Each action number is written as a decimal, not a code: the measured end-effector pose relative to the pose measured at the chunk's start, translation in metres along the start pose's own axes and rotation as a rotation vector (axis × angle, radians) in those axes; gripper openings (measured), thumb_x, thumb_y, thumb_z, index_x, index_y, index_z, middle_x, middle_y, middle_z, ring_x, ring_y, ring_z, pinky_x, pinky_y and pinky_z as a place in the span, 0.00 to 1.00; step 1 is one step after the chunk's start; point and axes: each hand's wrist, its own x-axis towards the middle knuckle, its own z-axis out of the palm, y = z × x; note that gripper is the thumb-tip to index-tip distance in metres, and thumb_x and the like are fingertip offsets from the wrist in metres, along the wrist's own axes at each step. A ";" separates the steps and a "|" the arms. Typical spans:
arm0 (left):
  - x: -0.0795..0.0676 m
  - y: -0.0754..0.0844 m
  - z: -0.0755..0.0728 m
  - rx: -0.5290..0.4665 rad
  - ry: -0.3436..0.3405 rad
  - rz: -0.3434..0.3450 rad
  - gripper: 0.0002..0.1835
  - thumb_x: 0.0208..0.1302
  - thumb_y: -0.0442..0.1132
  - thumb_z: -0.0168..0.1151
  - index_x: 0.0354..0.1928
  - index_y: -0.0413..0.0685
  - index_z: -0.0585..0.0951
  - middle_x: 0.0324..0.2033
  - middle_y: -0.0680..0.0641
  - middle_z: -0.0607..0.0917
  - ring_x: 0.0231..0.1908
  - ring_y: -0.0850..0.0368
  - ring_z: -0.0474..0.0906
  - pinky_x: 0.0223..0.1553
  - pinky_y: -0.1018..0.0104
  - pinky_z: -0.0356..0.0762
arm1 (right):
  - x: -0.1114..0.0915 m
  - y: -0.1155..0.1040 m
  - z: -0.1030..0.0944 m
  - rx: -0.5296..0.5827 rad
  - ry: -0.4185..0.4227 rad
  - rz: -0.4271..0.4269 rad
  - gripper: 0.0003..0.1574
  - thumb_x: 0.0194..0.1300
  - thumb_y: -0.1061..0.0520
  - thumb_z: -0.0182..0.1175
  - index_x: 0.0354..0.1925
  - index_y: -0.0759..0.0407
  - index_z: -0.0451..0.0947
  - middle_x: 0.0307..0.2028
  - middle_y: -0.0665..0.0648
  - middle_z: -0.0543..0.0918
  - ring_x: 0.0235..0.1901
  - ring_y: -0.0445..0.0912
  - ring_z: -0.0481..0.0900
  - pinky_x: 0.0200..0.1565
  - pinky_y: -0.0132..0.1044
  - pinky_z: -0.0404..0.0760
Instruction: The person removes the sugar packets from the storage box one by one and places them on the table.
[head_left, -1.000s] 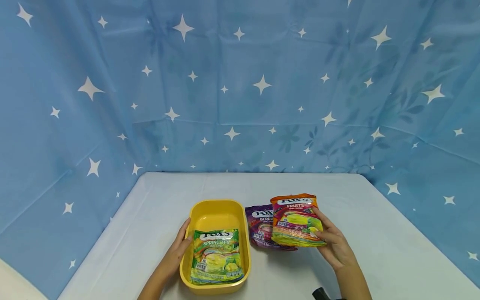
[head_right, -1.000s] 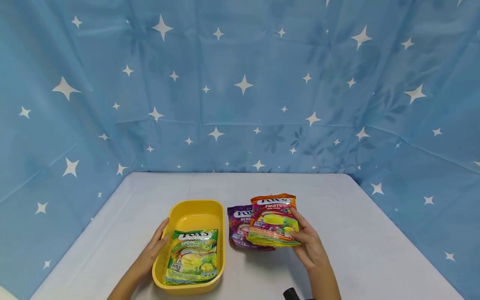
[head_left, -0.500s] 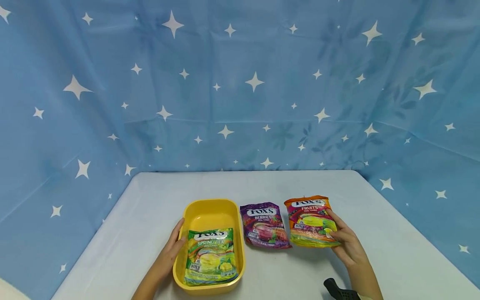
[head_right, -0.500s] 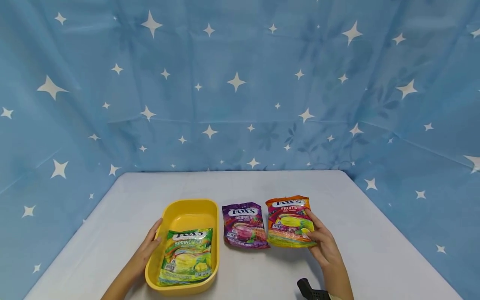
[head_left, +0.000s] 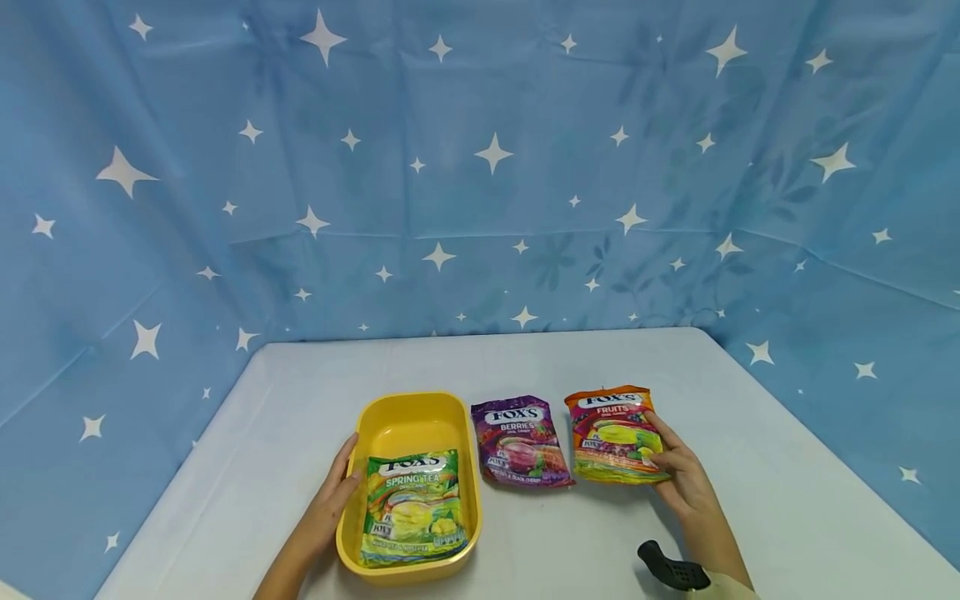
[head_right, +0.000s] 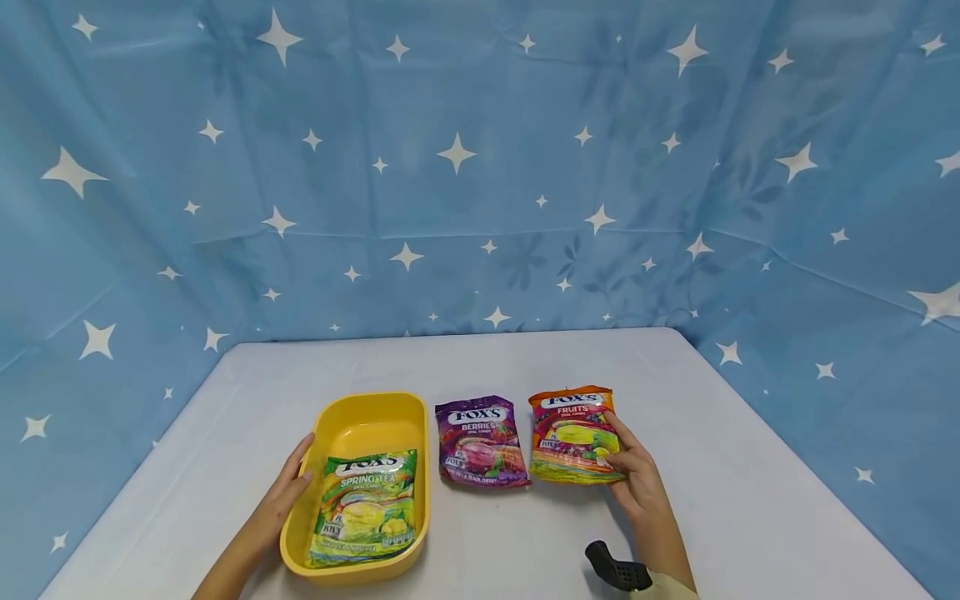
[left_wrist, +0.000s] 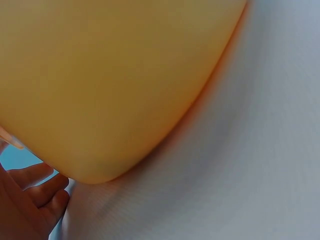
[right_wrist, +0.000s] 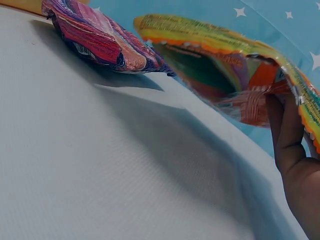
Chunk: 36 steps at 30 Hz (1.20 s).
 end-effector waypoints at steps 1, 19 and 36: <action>0.000 0.000 0.000 0.000 -0.002 -0.002 0.32 0.75 0.45 0.37 0.75 0.49 0.41 0.74 0.36 0.35 0.72 0.33 0.29 0.68 0.32 0.31 | 0.000 0.001 -0.001 -0.009 0.000 0.004 0.43 0.65 0.75 0.38 0.68 0.39 0.63 0.58 0.42 0.57 0.53 0.35 0.69 0.54 0.28 0.76; -0.001 0.001 -0.001 0.038 0.008 -0.036 0.32 0.75 0.46 0.37 0.75 0.52 0.41 0.74 0.37 0.35 0.73 0.34 0.29 0.68 0.32 0.31 | 0.003 -0.001 0.002 -0.213 0.179 0.185 0.47 0.64 0.74 0.36 0.73 0.39 0.44 0.76 0.53 0.30 0.61 0.39 0.57 0.49 0.23 0.75; -0.002 0.002 -0.001 0.019 0.007 -0.015 0.32 0.75 0.44 0.38 0.75 0.53 0.41 0.74 0.38 0.36 0.73 0.34 0.29 0.68 0.32 0.31 | 0.008 0.001 0.016 -0.993 0.380 0.168 0.41 0.64 0.68 0.42 0.74 0.58 0.46 0.74 0.67 0.46 0.67 0.66 0.58 0.63 0.58 0.65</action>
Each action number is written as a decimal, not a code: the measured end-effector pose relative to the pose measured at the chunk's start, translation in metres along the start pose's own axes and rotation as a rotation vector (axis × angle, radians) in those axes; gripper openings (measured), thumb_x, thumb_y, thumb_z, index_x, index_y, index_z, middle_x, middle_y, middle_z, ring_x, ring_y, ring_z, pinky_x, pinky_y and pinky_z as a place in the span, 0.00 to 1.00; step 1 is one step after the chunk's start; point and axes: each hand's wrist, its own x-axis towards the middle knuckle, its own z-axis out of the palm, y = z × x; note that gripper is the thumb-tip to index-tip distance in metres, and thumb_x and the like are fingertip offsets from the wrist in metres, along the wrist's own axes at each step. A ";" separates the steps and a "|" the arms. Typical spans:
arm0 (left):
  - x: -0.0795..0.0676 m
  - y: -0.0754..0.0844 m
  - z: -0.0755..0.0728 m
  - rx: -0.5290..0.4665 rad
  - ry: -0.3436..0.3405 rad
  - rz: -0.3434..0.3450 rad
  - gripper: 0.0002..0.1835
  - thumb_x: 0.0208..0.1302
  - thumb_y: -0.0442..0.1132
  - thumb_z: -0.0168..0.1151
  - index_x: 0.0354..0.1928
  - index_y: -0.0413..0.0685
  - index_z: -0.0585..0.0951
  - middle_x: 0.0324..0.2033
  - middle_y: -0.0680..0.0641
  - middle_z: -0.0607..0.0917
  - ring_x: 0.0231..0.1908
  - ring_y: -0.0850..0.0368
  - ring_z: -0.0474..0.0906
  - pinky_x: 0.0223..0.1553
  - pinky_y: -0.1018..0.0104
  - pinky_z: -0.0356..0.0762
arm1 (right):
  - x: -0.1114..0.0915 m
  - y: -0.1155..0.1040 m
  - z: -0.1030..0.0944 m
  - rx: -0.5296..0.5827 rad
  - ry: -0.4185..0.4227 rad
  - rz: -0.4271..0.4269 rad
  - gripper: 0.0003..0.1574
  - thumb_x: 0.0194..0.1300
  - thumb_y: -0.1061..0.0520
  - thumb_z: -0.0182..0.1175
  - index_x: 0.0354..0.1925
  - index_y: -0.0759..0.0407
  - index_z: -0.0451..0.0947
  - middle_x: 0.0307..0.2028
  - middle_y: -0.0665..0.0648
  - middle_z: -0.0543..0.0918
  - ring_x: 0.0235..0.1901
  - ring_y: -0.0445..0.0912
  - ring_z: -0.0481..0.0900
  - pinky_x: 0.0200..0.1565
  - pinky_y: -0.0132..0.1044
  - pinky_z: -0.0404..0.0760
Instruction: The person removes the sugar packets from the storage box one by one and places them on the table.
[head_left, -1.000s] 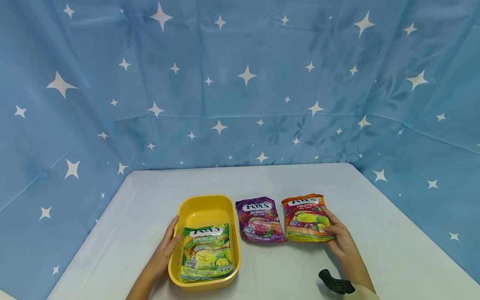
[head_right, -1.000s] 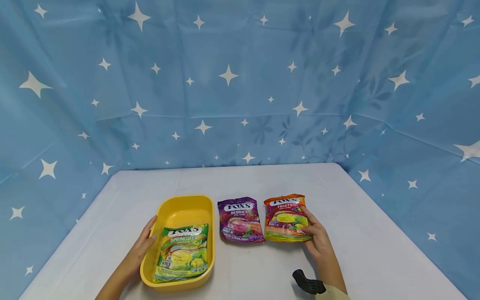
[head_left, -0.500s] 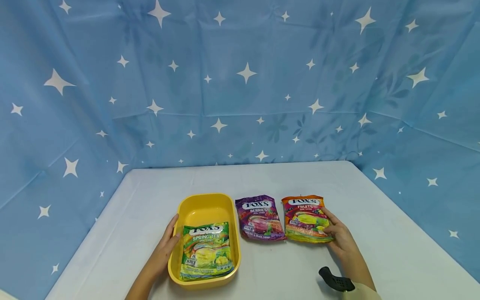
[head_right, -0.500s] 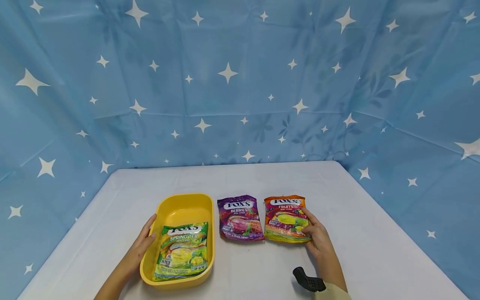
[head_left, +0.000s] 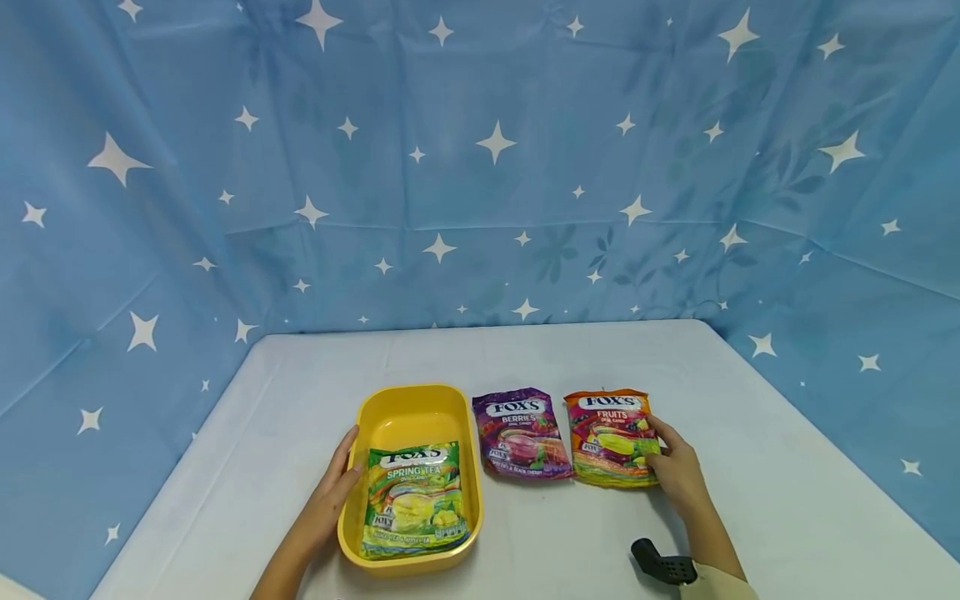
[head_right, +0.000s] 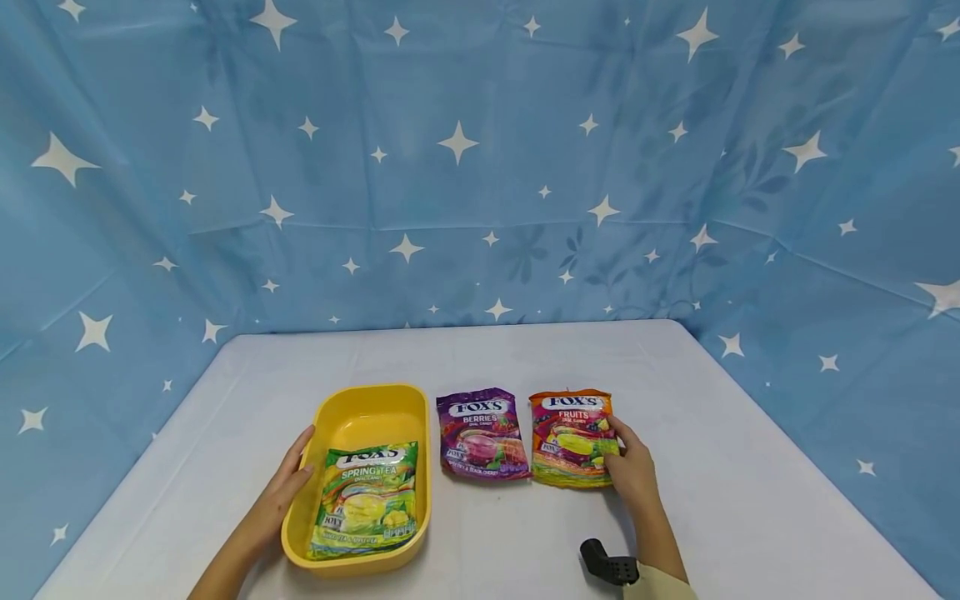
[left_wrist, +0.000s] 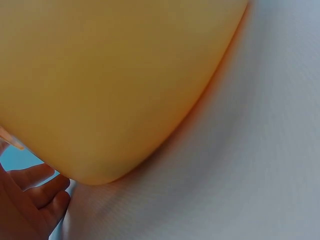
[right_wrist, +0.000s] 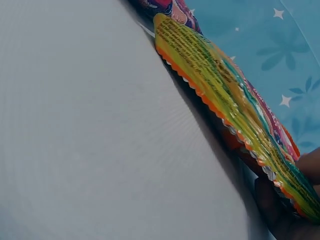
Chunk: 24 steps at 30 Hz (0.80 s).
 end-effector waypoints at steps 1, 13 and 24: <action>0.000 0.000 0.000 0.003 0.001 -0.001 0.32 0.75 0.44 0.38 0.75 0.53 0.42 0.75 0.38 0.36 0.73 0.34 0.29 0.68 0.32 0.31 | 0.000 0.001 0.000 -0.004 0.016 -0.002 0.41 0.65 0.68 0.42 0.74 0.59 0.46 0.73 0.67 0.48 0.66 0.66 0.59 0.63 0.58 0.66; 0.000 0.000 0.000 0.029 0.000 -0.020 0.32 0.75 0.46 0.37 0.75 0.54 0.41 0.75 0.39 0.36 0.73 0.35 0.28 0.68 0.33 0.30 | 0.002 0.003 -0.005 0.143 0.179 0.048 0.37 0.67 0.64 0.46 0.72 0.60 0.51 0.70 0.65 0.61 0.68 0.61 0.61 0.67 0.54 0.62; 0.000 0.000 0.000 0.026 0.000 -0.005 0.32 0.75 0.45 0.38 0.75 0.52 0.41 0.74 0.38 0.36 0.73 0.34 0.28 0.68 0.32 0.30 | 0.001 0.001 -0.007 0.239 0.253 0.092 0.35 0.69 0.61 0.45 0.72 0.60 0.52 0.69 0.65 0.62 0.69 0.60 0.60 0.68 0.53 0.61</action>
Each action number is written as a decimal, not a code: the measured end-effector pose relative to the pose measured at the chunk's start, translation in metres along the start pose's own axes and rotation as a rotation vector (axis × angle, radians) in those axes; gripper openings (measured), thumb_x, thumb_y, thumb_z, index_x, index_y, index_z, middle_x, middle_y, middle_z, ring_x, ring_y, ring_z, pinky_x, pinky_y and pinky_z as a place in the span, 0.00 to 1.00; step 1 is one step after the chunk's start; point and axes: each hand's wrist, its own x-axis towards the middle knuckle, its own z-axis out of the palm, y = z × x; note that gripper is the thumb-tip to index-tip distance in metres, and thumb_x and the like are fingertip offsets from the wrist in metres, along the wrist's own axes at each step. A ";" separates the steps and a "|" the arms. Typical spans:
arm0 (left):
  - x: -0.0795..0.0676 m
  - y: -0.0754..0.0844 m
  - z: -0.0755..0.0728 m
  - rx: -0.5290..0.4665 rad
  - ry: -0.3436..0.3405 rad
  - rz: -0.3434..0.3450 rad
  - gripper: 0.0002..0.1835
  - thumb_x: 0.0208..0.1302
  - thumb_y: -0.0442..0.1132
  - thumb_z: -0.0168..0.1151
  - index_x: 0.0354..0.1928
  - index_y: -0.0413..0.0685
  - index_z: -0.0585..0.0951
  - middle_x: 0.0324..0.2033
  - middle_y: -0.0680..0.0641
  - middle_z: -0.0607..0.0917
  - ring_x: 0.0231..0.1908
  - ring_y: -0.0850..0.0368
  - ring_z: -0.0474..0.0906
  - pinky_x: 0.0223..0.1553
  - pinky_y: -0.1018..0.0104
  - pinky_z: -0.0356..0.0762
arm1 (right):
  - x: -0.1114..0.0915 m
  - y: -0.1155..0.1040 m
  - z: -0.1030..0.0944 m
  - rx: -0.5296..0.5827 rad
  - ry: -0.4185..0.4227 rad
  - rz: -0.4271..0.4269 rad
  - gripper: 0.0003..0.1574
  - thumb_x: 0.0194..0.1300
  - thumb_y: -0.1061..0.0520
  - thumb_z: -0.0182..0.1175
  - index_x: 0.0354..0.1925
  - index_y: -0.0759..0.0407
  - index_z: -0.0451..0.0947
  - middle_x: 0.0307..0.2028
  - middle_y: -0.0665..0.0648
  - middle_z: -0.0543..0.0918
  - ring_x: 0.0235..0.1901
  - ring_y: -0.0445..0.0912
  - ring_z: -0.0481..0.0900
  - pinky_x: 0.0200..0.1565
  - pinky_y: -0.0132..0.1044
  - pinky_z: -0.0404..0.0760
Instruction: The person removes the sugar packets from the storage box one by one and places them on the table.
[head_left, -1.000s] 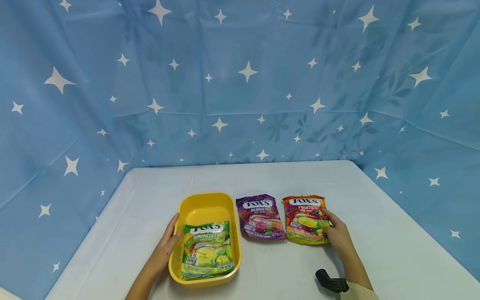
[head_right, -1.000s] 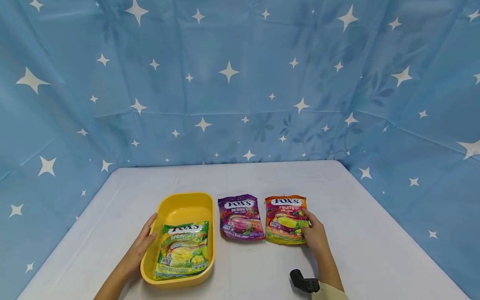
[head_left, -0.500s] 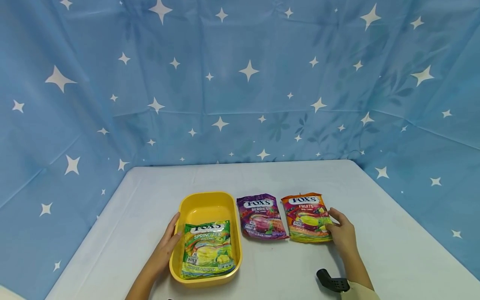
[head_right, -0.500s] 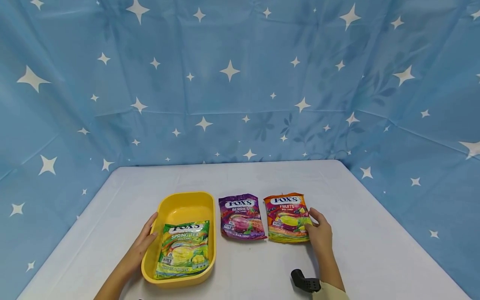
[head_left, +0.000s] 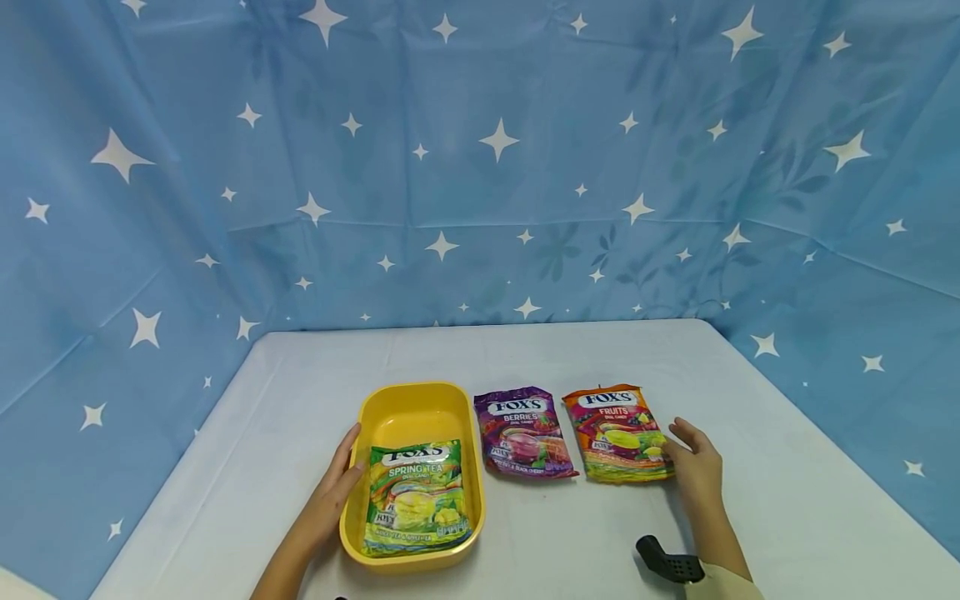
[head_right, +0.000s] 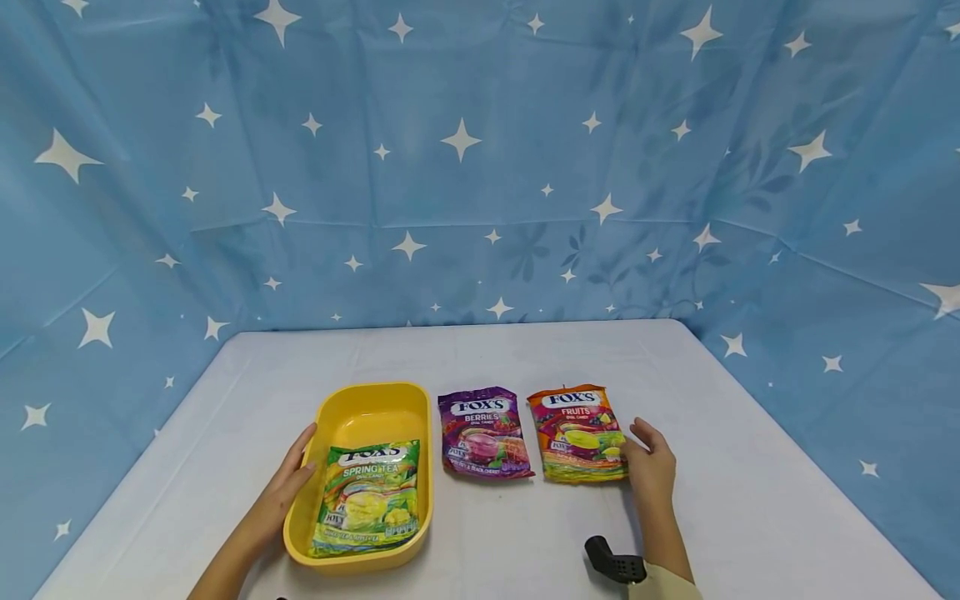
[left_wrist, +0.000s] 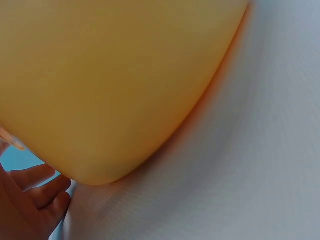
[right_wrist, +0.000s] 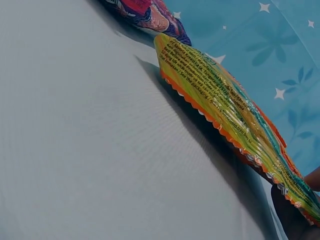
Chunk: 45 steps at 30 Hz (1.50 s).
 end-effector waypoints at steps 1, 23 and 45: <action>0.000 0.000 -0.001 0.000 0.004 -0.003 0.32 0.75 0.44 0.38 0.75 0.52 0.41 0.75 0.38 0.36 0.73 0.34 0.28 0.68 0.32 0.30 | 0.000 -0.001 0.001 -0.001 0.000 0.000 0.34 0.69 0.60 0.44 0.72 0.60 0.52 0.70 0.65 0.61 0.69 0.59 0.61 0.68 0.53 0.61; -0.005 -0.003 -0.006 -0.005 0.046 -0.011 0.31 0.75 0.44 0.39 0.75 0.54 0.44 0.75 0.40 0.39 0.74 0.37 0.32 0.70 0.37 0.34 | -0.011 -0.014 0.019 -0.076 -0.009 -0.017 0.33 0.73 0.52 0.37 0.72 0.59 0.52 0.72 0.67 0.55 0.69 0.63 0.57 0.66 0.56 0.65; -0.001 0.000 0.007 0.017 0.049 -0.031 0.31 0.75 0.44 0.39 0.75 0.58 0.45 0.75 0.42 0.44 0.74 0.38 0.39 0.71 0.37 0.40 | -0.132 -0.103 0.121 0.105 -0.681 -0.175 0.42 0.73 0.46 0.44 0.75 0.54 0.37 0.76 0.59 0.39 0.75 0.59 0.34 0.71 0.59 0.42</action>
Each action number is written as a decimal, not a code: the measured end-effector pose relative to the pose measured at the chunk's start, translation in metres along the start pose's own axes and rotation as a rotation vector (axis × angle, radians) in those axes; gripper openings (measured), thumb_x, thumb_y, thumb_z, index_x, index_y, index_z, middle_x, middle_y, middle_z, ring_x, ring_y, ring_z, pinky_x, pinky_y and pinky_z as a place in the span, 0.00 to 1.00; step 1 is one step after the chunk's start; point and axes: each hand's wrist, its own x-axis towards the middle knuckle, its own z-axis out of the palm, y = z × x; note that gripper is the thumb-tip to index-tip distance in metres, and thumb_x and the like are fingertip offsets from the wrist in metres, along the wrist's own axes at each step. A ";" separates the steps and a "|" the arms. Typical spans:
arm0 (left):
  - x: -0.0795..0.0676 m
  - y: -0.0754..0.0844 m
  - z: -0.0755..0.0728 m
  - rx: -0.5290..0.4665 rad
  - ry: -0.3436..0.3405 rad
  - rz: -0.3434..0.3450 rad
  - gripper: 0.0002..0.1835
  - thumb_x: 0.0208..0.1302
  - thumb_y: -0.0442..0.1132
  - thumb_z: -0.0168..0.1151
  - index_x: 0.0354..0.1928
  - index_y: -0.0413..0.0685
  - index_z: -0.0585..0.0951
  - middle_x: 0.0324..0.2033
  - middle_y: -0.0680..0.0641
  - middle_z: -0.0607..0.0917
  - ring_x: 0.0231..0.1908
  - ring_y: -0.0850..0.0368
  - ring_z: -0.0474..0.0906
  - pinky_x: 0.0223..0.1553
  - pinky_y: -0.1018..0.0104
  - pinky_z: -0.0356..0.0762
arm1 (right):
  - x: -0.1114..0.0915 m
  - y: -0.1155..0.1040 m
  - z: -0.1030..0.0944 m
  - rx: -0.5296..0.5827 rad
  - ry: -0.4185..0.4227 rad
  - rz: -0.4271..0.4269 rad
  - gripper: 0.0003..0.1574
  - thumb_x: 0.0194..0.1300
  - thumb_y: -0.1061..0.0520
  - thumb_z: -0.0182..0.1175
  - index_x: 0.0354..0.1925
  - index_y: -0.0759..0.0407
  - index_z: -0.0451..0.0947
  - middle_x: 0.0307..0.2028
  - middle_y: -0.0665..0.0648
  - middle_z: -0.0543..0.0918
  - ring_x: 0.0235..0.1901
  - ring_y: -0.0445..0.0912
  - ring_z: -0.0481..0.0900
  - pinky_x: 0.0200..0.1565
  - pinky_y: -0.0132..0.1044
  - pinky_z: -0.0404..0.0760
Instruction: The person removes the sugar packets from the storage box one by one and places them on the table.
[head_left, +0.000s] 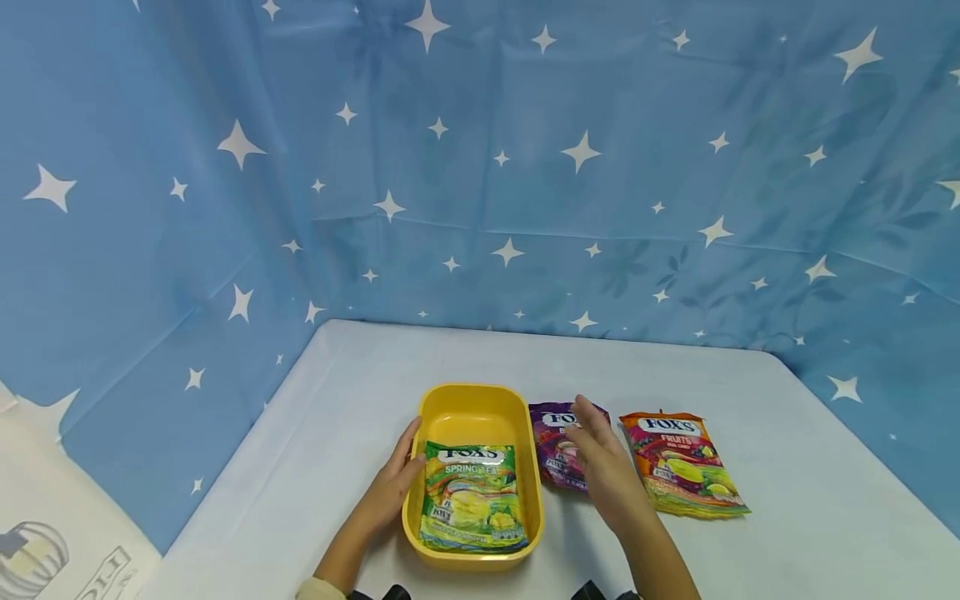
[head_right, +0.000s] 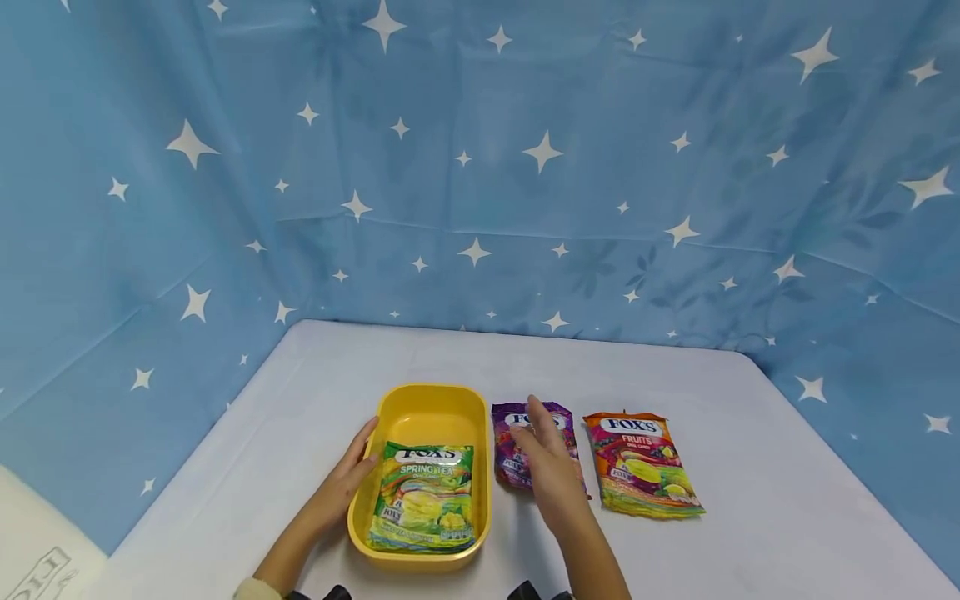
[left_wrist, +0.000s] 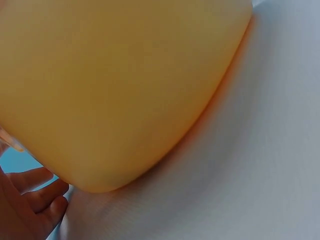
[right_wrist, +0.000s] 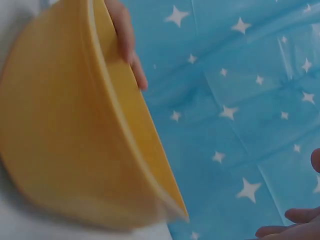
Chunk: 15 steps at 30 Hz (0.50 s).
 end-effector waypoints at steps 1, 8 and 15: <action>0.000 0.000 0.001 0.002 0.001 0.001 0.31 0.75 0.44 0.40 0.75 0.58 0.45 0.75 0.42 0.44 0.74 0.38 0.39 0.70 0.37 0.40 | -0.001 -0.001 0.006 0.022 -0.009 -0.005 0.42 0.73 0.47 0.44 0.75 0.54 0.37 0.76 0.59 0.39 0.75 0.58 0.34 0.71 0.59 0.42; 0.000 0.001 0.002 0.012 0.003 0.001 0.31 0.74 0.44 0.41 0.75 0.58 0.45 0.75 0.40 0.45 0.73 0.36 0.41 0.70 0.36 0.42 | -0.006 0.001 0.045 0.081 -0.089 0.008 0.43 0.71 0.52 0.47 0.75 0.53 0.38 0.75 0.61 0.37 0.73 0.63 0.36 0.68 0.63 0.46; 0.000 -0.001 -0.001 0.004 -0.002 -0.006 0.32 0.74 0.46 0.41 0.75 0.58 0.45 0.75 0.40 0.45 0.73 0.36 0.41 0.70 0.35 0.43 | -0.004 0.009 0.065 0.034 -0.086 0.046 0.45 0.69 0.53 0.50 0.75 0.56 0.39 0.75 0.64 0.38 0.72 0.67 0.38 0.67 0.65 0.46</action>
